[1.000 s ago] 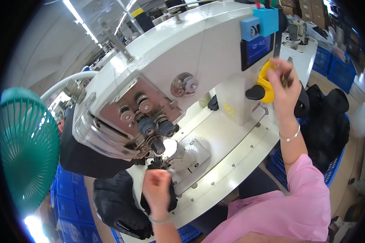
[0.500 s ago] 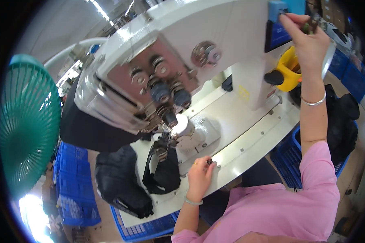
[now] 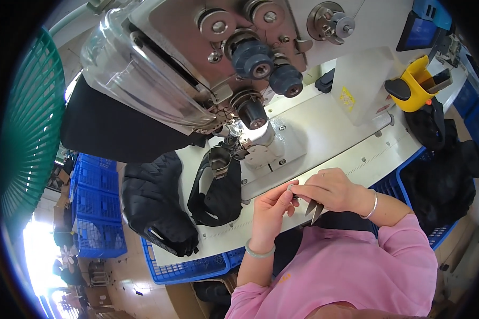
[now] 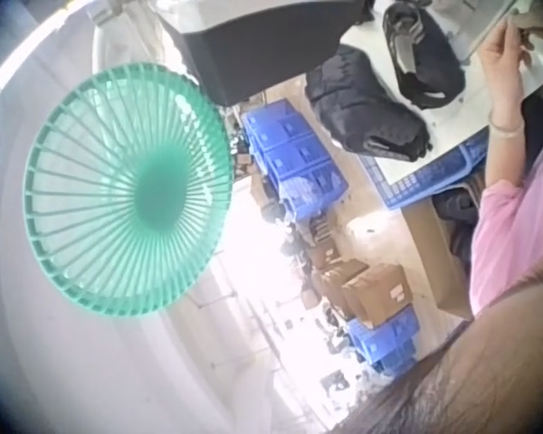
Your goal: Stitching leather shoe components together using an industrial sewing machine.
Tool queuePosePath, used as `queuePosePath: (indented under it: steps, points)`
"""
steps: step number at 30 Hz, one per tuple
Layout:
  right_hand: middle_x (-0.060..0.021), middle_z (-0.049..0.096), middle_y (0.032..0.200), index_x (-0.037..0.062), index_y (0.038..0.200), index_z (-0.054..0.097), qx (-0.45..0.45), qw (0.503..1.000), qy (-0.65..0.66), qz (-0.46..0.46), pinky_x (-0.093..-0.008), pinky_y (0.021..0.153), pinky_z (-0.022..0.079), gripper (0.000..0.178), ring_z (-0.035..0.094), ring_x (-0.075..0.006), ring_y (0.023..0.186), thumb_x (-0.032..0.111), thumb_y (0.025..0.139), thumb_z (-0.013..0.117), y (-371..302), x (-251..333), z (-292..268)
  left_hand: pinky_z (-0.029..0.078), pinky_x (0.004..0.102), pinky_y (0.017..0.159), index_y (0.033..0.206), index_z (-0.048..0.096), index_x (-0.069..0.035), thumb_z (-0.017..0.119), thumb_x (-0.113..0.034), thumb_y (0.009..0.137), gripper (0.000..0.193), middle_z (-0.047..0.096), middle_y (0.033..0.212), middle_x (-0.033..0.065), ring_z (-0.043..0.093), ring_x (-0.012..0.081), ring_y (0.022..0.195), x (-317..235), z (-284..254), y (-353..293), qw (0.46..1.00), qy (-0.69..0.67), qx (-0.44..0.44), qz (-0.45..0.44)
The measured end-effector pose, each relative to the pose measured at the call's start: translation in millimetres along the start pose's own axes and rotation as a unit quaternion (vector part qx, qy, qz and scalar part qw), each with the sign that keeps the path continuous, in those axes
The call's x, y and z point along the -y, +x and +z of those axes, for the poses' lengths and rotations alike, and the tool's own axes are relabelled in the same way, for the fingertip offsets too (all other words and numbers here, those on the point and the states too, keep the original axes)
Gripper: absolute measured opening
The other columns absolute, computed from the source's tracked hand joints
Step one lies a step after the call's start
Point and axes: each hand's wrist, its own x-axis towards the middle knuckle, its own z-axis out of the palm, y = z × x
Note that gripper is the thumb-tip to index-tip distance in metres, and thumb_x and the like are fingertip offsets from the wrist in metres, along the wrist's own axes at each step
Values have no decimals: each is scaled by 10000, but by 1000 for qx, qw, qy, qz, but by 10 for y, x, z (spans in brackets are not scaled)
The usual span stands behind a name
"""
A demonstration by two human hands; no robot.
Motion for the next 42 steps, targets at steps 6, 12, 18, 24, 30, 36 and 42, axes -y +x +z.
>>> queuePosePath:
  steps: [6, 12, 18, 24, 30, 36, 42]
  points:
    - [-17, 539, 728, 106, 883, 589, -9, 996, 1, 84, -284, 441, 442, 231, 565, -178, 526, 58, 698, 720, -4, 9, 33, 520, 228, 665, 1209, 595, 29, 629, 15, 870, 341, 685, 976, 123, 648, 132, 772, 37, -41, 20, 998, -1, -44, 54]
    - [-63, 601, 787, 68, 948, 523, 15, 959, 120, 255, -308, 539, 494, 220, 636, -249, 650, 21, 792, 671, 70, 52, 73, 558, 265, 721, 1189, 589, 26, 588, 3, 897, 293, 672, 1061, 174, 673, 177, 824, 22, -110, -11, 996, -75, -21, 36]
    - [-70, 597, 762, 35, 940, 503, 66, 925, 229, 296, -277, 607, 477, 127, 606, -170, 653, 15, 871, 608, 192, -18, 125, 562, 276, 728, 1147, 543, 3, 550, -35, 932, 219, 667, 1019, 194, 676, 199, 821, 20, -106, -40, 986, -165, 30, -26]
    - [-115, 633, 734, 38, 955, 546, 122, 859, 279, 410, -297, 617, 474, 123, 652, -250, 696, 120, 902, 620, 139, -83, 81, 563, 282, 717, 865, 416, -90, 569, -18, 919, 178, 667, 966, 208, 680, 206, 808, 41, -75, -58, 976, -202, 10, 78]
    - [-99, 650, 758, 64, 933, 586, 142, 879, 99, 444, -326, 607, 482, 259, 650, -254, 685, 303, 862, 656, 38, -108, -42, 578, 301, 636, 806, 403, -93, 585, 13, 901, 231, 664, 875, 186, 685, 210, 757, -112, -201, -93, 984, -103, -59, 130]
    - [-62, 628, 712, 79, 860, 592, 131, 941, 72, 304, -355, 557, 473, 244, 627, -271, 634, 309, 825, 669, 146, 85, 186, 581, 300, 637, 804, 403, -68, 594, 64, 875, 243, 655, 847, 171, 689, 208, 764, -267, -95, -170, 990, 37, -68, 116]
    - [-67, 623, 700, 101, 881, 598, 210, 921, -27, 327, -382, 547, 473, 271, 625, -279, 632, 370, 858, 628, 76, 48, 380, 569, 293, 695, 1046, 538, 42, 573, 124, 839, 226, 676, 910, 189, 684, 215, 769, -508, -68, -247, 983, 98, -117, 103]
